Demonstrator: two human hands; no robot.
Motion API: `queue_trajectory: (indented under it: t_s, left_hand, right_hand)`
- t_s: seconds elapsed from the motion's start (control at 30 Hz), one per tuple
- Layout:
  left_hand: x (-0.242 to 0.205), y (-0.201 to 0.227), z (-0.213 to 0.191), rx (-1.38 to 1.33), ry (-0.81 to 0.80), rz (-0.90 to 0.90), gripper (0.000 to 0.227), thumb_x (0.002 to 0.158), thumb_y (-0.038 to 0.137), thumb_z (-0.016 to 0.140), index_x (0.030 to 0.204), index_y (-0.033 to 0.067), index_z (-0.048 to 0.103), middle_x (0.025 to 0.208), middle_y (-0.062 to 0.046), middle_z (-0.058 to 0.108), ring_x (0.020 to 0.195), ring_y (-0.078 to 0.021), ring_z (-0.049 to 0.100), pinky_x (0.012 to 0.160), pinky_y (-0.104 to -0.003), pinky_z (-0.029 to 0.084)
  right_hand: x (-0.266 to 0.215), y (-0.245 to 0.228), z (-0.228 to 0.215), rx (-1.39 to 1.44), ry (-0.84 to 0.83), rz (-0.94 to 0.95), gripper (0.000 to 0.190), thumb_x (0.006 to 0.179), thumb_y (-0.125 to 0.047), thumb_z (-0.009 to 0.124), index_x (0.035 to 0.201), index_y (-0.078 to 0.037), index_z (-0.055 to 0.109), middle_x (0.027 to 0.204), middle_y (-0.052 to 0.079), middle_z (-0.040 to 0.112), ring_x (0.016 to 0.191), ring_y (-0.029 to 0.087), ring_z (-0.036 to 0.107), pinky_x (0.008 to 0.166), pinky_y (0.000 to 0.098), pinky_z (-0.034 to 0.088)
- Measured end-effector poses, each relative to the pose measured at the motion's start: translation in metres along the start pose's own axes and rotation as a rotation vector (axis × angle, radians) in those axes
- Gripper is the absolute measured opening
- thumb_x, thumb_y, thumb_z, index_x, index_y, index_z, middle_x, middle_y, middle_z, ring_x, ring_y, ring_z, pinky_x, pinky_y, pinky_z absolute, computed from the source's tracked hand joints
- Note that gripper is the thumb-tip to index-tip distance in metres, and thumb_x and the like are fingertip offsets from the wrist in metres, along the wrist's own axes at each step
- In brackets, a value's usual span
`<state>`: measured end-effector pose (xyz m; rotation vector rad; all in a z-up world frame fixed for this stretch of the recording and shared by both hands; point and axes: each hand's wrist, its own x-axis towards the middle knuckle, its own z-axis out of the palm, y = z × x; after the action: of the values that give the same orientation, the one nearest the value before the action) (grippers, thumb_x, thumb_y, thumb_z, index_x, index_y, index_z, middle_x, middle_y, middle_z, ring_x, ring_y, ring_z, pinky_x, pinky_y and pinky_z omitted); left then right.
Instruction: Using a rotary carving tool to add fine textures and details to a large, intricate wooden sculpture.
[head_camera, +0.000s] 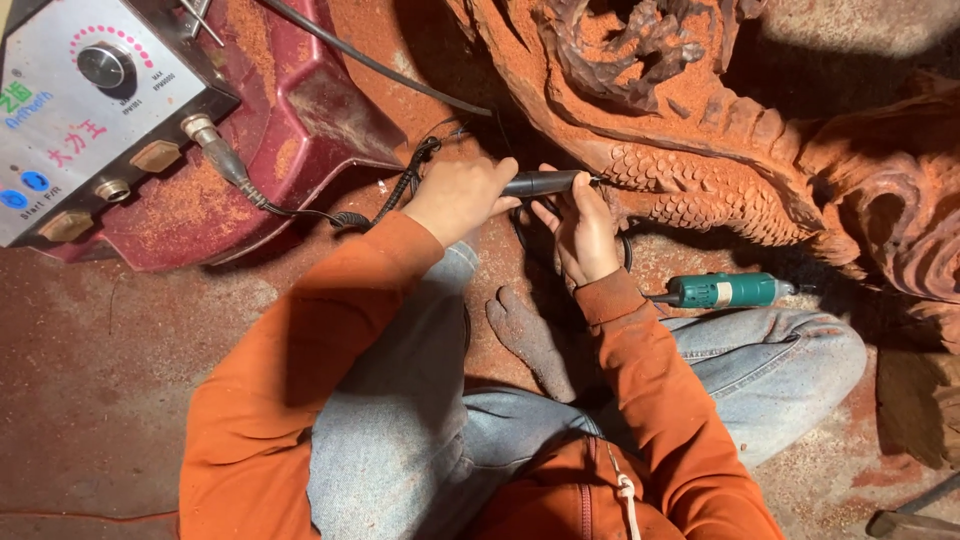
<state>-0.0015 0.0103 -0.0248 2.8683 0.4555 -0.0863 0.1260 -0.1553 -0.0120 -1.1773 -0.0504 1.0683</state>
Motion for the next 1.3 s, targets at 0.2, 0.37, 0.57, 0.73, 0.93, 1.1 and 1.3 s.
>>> queue_trajectory:
  t_s: [0.2,0.37,0.57,0.73,0.93,1.1,1.3]
  left_hand:
    - [0.003,-0.002,-0.003,-0.003,0.067,0.059,0.041,0.094,0.054,0.058,0.113,0.0171,0.057,0.073,-0.007,0.063,0.066,-0.03,0.072,0.058,-0.046,0.06]
    - [-0.001,-0.001,-0.006,0.062,0.091,0.067,0.039,0.091,0.055,0.061,0.111,0.0214,0.056,0.074,-0.005,0.064,0.068,-0.0266,0.073,0.057,-0.043,0.06]
    - [-0.022,0.014,-0.017,-0.143,-0.139,0.01,0.036,0.104,0.052,0.043,0.109,0.0168,0.049,0.076,-0.006,0.065,0.068,-0.0266,0.073,0.059,-0.042,0.06]
    - [-0.037,0.031,-0.011,-0.464,-0.473,-0.122,0.031,0.109,0.04,0.032,0.116,0.012,0.042,0.079,-0.008,0.064,0.07,-0.0269,0.072,0.063,-0.041,0.06]
    - [-0.032,0.035,-0.009,-0.298,-0.483,-0.131,0.036,0.106,0.045,0.032,0.118,0.011,0.037,0.096,-0.021,0.069,0.09,-0.0432,0.073,0.082,-0.056,0.057]
    - [-0.029,0.037,-0.025,-0.332,-0.469,-0.152,0.033,0.105,0.037,0.034,0.118,0.0067,0.039,0.098,-0.025,0.07,0.094,-0.0469,0.071,0.084,-0.059,0.055]
    - [-0.03,0.037,-0.014,-0.264,-0.42,-0.137,0.034,0.106,0.038,0.037,0.118,0.0067,0.041,0.096,-0.022,0.068,0.091,-0.0435,0.072,0.082,-0.056,0.057]
  right_hand:
    - [-0.002,-0.003,0.002,0.045,0.035,0.011,0.039,0.106,-0.044,0.048,0.113,-0.007,0.056,0.138,0.017,0.06,0.127,0.032,0.056,0.106,0.0515,0.051]
    - [-0.002,-0.002,-0.001,0.057,0.044,-0.001,0.034,0.105,-0.044,0.05,0.108,-0.01,0.058,0.133,0.014,0.065,0.124,0.029,0.06,0.104,0.0501,0.054]
    - [0.007,0.017,-0.022,-0.191,0.034,-0.032,0.041,0.107,-0.045,0.045,0.111,-0.008,0.061,0.13,0.015,0.066,0.124,0.028,0.06,0.102,0.0464,0.053]
    - [0.0,0.024,-0.03,-0.514,0.059,-0.207,0.033,0.11,-0.031,0.053,0.095,-0.006,0.067,0.101,0.006,0.067,0.105,0.015,0.058,0.101,0.0388,0.051]
    - [-0.006,0.005,-0.018,-0.648,0.054,-0.306,0.038,0.111,-0.032,0.052,0.089,-0.005,0.069,0.088,0.004,0.065,0.093,0.015,0.058,0.098,0.0367,0.051]
    - [-0.012,-0.014,0.005,-0.61,0.075,-0.298,0.038,0.11,-0.031,0.056,0.083,-0.006,0.066,0.081,0.001,0.059,0.084,0.014,0.054,0.089,0.0324,0.049]
    - [-0.018,-0.023,0.015,-0.593,0.088,-0.257,0.04,0.11,-0.034,0.054,0.08,-0.008,0.064,0.079,0.0,0.056,0.082,0.014,0.052,0.087,0.0307,0.049]
